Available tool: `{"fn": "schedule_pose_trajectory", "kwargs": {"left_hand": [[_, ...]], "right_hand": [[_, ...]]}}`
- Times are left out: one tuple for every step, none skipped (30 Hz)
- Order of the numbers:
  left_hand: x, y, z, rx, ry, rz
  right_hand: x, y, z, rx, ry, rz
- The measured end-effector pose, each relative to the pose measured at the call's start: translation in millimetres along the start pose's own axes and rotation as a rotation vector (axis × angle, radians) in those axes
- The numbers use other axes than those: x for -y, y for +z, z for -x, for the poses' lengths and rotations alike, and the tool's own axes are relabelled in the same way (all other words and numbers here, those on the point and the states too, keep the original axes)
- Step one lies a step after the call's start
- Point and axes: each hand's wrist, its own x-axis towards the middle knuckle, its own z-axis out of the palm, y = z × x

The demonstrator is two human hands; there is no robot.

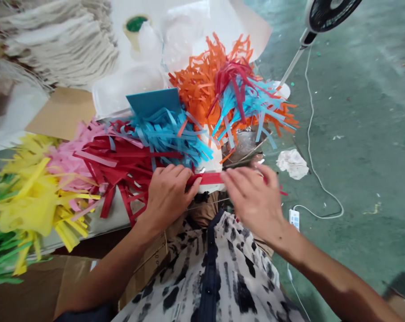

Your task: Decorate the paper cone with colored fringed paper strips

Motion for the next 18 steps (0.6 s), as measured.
{"fn": "schedule_pose_trajectory", "kwargs": {"left_hand": [[0.1, 0.5, 0.0, -0.004, 0.001, -0.002], [1.0, 0.8, 0.2, -0.009, 0.002, -0.005], [2.7, 0.5, 0.6, -0.014, 0.001, -0.008], [5.4, -0.5, 1.2, -0.019, -0.004, -0.014], [8.9, -2.4, 2.3, -0.025, -0.017, -0.027], [13.0, -5.0, 3.8, -0.034, -0.04, -0.047], [17.1, -8.3, 5.7, -0.048, -0.074, -0.074], [20.4, -11.9, 7.8, -0.074, -0.116, -0.103], [22.1, -15.3, 10.2, -0.117, -0.157, -0.125], [21.5, -18.0, 12.5, -0.178, -0.183, -0.132], [18.2, -19.5, 14.8, -0.243, -0.177, -0.117], [12.1, -19.3, 16.8, -0.298, -0.13, -0.075], [3.6, -17.1, 18.6, -0.327, -0.043, -0.014], [-6.3, -13.1, 20.0, -0.327, 0.066, 0.054], [-16.5, -7.5, 21.2, -0.296, 0.178, 0.123], [-25.7, -1.0, 22.1, -0.246, 0.261, 0.172], [-32.9, 5.7, 22.9, -0.211, 0.289, 0.197], [-37.2, 11.8, 23.7, -0.183, 0.289, 0.206]], "right_hand": [[4.2, 2.9, 3.1, 0.019, -0.057, -0.03], [7.4, 5.9, 5.7, 0.035, -0.084, -0.046], [9.2, 8.8, 8.0, 0.035, -0.082, -0.047], [9.7, 11.0, 9.8, 0.031, -0.062, -0.041], [8.9, 12.4, 11.2, 0.018, -0.041, -0.038], [7.2, 12.8, 12.3, 0.016, -0.027, -0.043], [5.0, 12.4, 13.0, 0.022, -0.019, -0.053], [2.8, 11.4, 13.2, 0.034, -0.019, -0.068], [0.8, 10.3, 13.1, 0.042, -0.02, -0.082], [-0.5, 9.2, 12.7, 0.042, -0.018, -0.093], [-1.1, 8.4, 11.9, 0.038, -0.015, -0.099], [-1.2, 8.2, 11.0, 0.032, -0.011, -0.101], [-0.7, 8.4, 10.0, 0.024, -0.009, -0.101], [-0.2, 9.0, 9.2, 0.021, -0.011, -0.098], [0.2, 9.9, 8.7, 0.021, -0.015, -0.093], [-0.1, 11.0, 8.7, 0.023, -0.02, -0.087], [-1.4, 11.9, 9.6, 0.018, -0.029, -0.079], [-3.9, 12.5, 11.2, 0.003, -0.045, -0.07]]}}
